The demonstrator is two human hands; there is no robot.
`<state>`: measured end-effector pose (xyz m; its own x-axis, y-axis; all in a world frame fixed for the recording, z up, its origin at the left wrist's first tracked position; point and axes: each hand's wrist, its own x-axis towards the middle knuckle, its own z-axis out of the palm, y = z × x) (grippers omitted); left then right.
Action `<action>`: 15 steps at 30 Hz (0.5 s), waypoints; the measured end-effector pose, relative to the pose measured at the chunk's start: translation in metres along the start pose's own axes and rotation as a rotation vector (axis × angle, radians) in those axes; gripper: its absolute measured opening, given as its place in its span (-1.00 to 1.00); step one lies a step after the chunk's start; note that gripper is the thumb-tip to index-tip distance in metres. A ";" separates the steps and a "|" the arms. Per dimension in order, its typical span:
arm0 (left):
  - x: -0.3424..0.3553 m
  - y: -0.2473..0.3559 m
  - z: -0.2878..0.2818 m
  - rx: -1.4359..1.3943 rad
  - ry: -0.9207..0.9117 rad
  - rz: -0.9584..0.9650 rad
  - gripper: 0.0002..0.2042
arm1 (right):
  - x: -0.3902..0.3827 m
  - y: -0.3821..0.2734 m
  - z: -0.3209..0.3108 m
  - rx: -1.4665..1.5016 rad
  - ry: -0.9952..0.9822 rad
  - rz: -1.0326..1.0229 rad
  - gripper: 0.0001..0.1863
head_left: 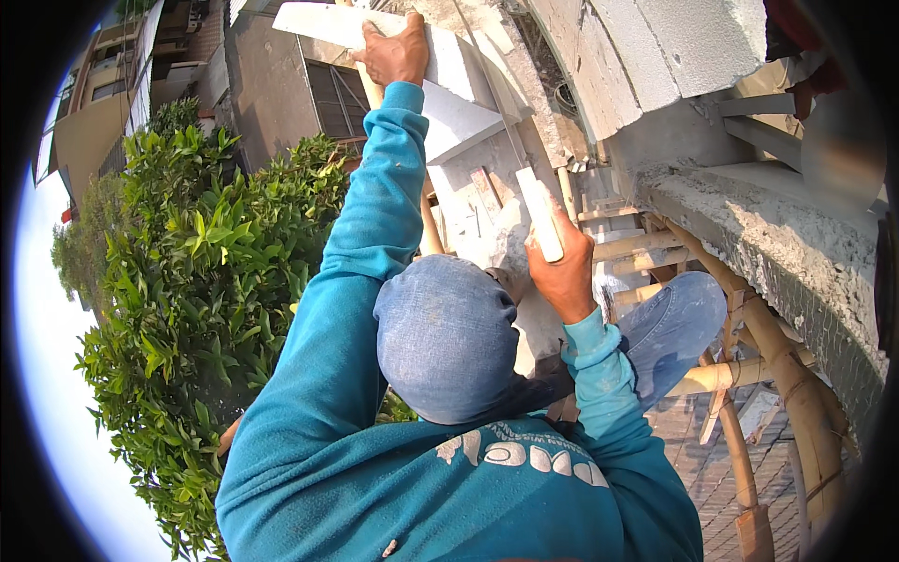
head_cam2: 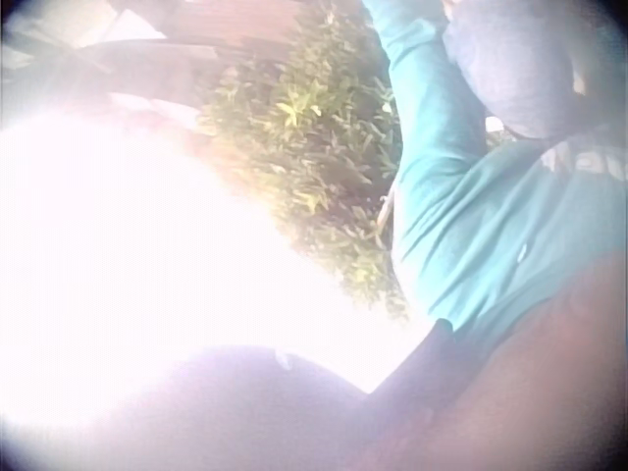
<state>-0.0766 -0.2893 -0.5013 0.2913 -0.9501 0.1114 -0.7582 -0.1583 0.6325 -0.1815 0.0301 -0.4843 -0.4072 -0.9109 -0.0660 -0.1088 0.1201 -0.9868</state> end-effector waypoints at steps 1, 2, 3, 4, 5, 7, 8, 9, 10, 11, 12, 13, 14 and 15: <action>-0.001 -0.001 0.002 -0.017 0.007 -0.001 -0.09 | 0.010 0.011 0.003 -0.019 -0.036 0.084 -0.38; 0.003 0.002 0.004 -0.038 0.025 0.008 -0.09 | 0.028 0.018 0.005 -0.032 -0.068 0.155 -0.39; 0.006 -0.002 0.012 0.038 0.042 -0.001 -0.08 | 0.032 0.020 0.003 -0.042 -0.068 0.115 -0.40; 0.009 -0.004 0.012 0.026 0.046 0.013 -0.08 | 0.033 0.018 0.003 -0.038 -0.065 0.098 -0.43; 0.005 -0.009 0.015 0.018 0.035 0.016 -0.08 | 0.027 0.016 -0.001 -0.041 -0.062 0.098 -0.46; 0.007 -0.005 0.010 0.020 0.008 -0.004 -0.07 | 0.017 0.000 -0.002 -0.039 -0.063 0.069 -0.47; -0.011 0.009 -0.002 0.034 0.028 0.010 -0.07 | 0.007 -0.005 -0.003 -0.022 -0.039 0.056 -0.45; -0.032 0.037 -0.017 0.049 0.049 0.024 -0.07 | -0.001 -0.008 -0.003 -0.005 -0.016 0.044 -0.43; -0.003 -0.017 0.005 0.085 -0.036 0.221 -0.28 | -0.006 -0.008 -0.002 0.013 0.007 0.032 -0.41; 0.028 -0.069 0.019 0.107 -0.110 0.412 -0.46 | 0.004 0.001 0.004 0.008 -0.024 0.073 -0.41; 0.018 -0.055 0.023 0.070 -0.173 0.346 -0.48 | 0.027 0.019 0.007 -0.100 -0.069 0.160 -0.40; 0.007 -0.026 0.013 0.040 -0.218 0.286 -0.49 | 0.051 0.031 0.009 -0.111 -0.094 0.180 -0.39; 0.005 -0.009 0.003 0.014 -0.245 0.219 -0.51 | 0.068 0.033 0.013 -0.119 -0.135 0.189 -0.39; 0.010 -0.019 0.011 -0.053 -0.036 0.430 -0.53 | 0.065 0.031 0.013 -0.103 -0.123 0.169 -0.39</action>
<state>-0.0659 -0.2984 -0.5203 -0.0651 -0.9355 0.3472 -0.7746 0.2668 0.5735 -0.1991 -0.0303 -0.5216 -0.3149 -0.9147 -0.2531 -0.1426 0.3093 -0.9402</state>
